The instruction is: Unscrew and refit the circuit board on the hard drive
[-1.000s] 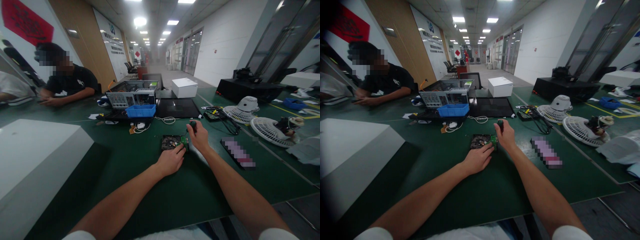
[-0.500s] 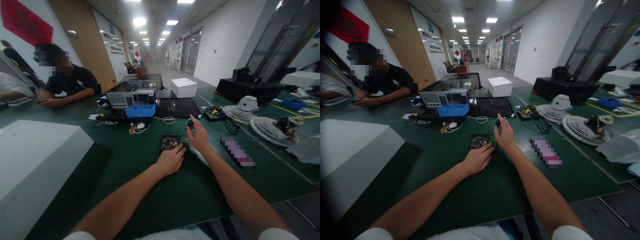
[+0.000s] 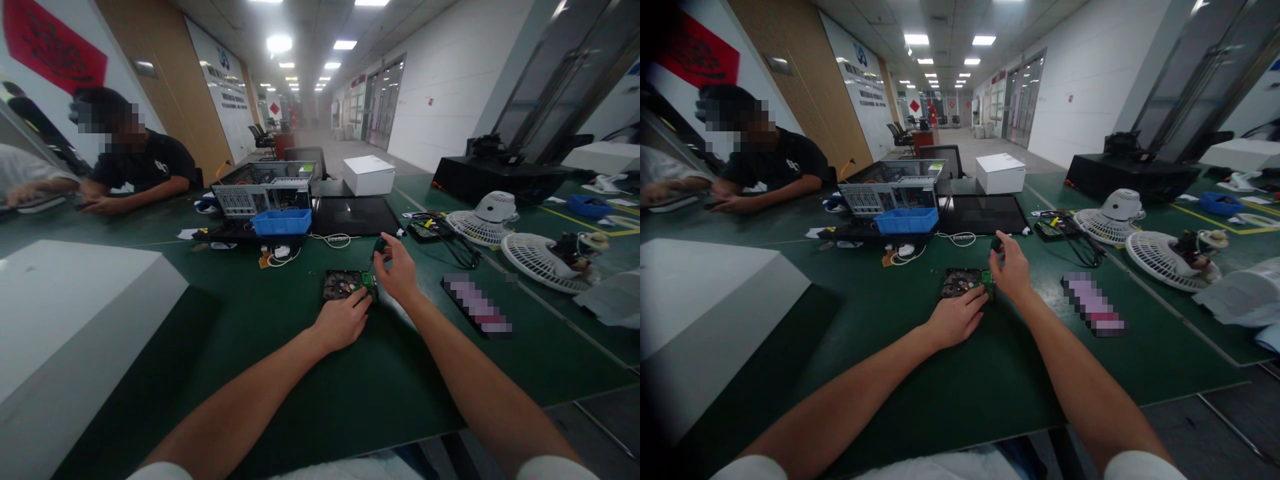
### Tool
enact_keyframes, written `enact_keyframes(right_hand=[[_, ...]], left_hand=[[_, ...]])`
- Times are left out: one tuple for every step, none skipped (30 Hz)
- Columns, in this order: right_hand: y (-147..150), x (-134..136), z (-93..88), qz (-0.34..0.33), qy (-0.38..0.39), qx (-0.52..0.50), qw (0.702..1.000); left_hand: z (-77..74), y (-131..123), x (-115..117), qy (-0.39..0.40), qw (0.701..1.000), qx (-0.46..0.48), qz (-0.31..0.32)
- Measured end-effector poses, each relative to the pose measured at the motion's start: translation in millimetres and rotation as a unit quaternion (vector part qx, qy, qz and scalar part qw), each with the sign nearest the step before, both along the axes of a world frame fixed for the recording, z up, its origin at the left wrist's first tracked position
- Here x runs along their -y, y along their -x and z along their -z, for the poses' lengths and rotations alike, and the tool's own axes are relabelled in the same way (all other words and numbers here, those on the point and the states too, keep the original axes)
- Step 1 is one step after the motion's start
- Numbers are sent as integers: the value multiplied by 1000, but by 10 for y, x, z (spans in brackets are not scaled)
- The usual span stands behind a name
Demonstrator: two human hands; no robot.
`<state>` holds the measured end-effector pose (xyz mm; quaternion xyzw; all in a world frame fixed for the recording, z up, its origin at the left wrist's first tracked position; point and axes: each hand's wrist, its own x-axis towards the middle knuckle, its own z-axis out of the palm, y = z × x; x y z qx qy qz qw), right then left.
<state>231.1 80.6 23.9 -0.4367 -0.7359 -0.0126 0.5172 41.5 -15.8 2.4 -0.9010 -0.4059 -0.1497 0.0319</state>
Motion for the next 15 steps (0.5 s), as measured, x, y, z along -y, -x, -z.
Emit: enact_keyframes(right_hand=[[1, -5, 9, 4, -2, 1, 1000], [2, -12, 20, 10, -3, 0, 1000], [3, -20, 30, 17, -4, -2, 1000], [5, -28, 40, 23, -4, -5, 1000], [7, -34, 48, 28, -6, -9, 1000], [9, -39, 55, 32, -10, -13, 999], [11, -42, 59, 33, -14, -16, 999], [12, -42, 62, 30, -19, -19, 999], [13, -41, 62, 26, -23, -20, 999], [14, -38, 61, 22, -26, -19, 999], [15, -33, 57, 18, -27, -18, 999], [16, -26, 50, 16, -26, -16, 999], [17, -19, 41, 15, -24, -14, 999], [17, -10, 29, 13, -22, -11, 1000], [17, -1, 15, 11, -21, -8, 1000]], left_hand=[[0, -2, 0, 0, 1000, 0, 0], [0, -4, 0, 0, 1000, 0, -1], [1, -6, 0, 0, 1000, 0, -1], [2, -8, 0, 1, 1000, -1, -2], [3, -8, 0, 1, 1000, -1, -2], [3, -8, 1, 1, 1000, -1, -2], [3, -7, 2, 2, 1000, 0, -1], [2, -5, 2, 2, 1000, 1, 0], [1, -3, 2, 2, 1000, 2, 1], [0, -1, 3, 2, 1000, 1, 1], [-2, 1, 3, 2, 1000, 1, 0], [-3, 2, 3, 3, 1000, 0, 0], [-3, 2, 2, 3, 1000, 0, 0], [-3, 1, 2, 4, 1000, 1, 0], [-2, 1, 1, 4, 1000, 2, 0]])
